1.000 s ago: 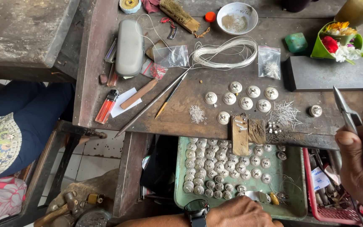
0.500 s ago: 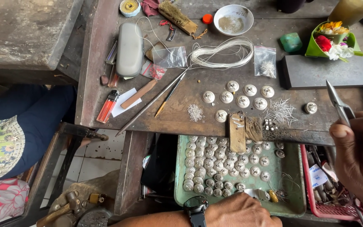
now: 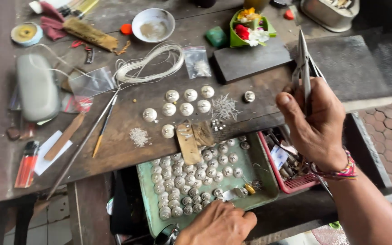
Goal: Assembling small silver wire components onto decorative silver pieces using needle-nose pliers at a jewelry workbench.
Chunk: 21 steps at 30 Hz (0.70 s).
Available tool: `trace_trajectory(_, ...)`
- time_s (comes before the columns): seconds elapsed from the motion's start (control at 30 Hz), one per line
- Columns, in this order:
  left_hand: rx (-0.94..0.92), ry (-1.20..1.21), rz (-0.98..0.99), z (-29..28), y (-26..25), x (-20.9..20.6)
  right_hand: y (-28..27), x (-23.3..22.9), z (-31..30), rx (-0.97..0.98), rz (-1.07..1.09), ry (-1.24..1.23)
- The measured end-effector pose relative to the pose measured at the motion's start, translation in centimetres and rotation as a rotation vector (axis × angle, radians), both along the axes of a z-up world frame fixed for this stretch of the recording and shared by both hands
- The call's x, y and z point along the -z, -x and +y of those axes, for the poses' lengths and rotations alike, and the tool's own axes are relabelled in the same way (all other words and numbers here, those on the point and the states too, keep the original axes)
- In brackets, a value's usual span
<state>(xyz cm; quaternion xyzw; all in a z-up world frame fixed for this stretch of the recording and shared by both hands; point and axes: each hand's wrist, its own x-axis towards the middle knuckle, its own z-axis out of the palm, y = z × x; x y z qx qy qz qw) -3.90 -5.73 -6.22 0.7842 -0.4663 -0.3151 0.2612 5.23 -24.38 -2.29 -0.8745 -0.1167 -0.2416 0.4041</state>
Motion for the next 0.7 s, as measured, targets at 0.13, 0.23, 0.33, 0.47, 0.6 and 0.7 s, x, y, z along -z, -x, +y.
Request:
trace_trajectory(0.13, 0.019, 0.042, -0.024, 0.0, 0.2, 1.3, -0.5, 0.3, -0.2, -0.042, -0.024, -0.066)
trace_trajectory(0.23, 0.024, 0.041, -0.008, 0.0, 0.1, 1.3, -0.4, -0.1, 0.0, -0.036, -0.027, -0.027)
trace_trajectory(0.33, 0.017, 0.024, 0.004, 0.0, -0.2, 0.8, -0.3, -0.5, 0.2, -0.055, -0.010, -0.026)
trace_trajectory(0.47, 0.026, -0.059, 0.101, 0.2, -1.0, -1.4, -0.4, -0.5, 0.4, -0.051, 0.039, 0.013)
trace_trajectory(0.6, -0.029, -0.100, 0.195, 0.6, -1.2, -2.7, -0.4, -0.3, 0.9, -0.107, 0.056, -0.032)
trace_trajectory(0.7, -0.049, -0.045, 0.097, 0.5, 0.4, -1.3, -0.3, 0.1, 0.9, -0.138, 0.084, -0.101)
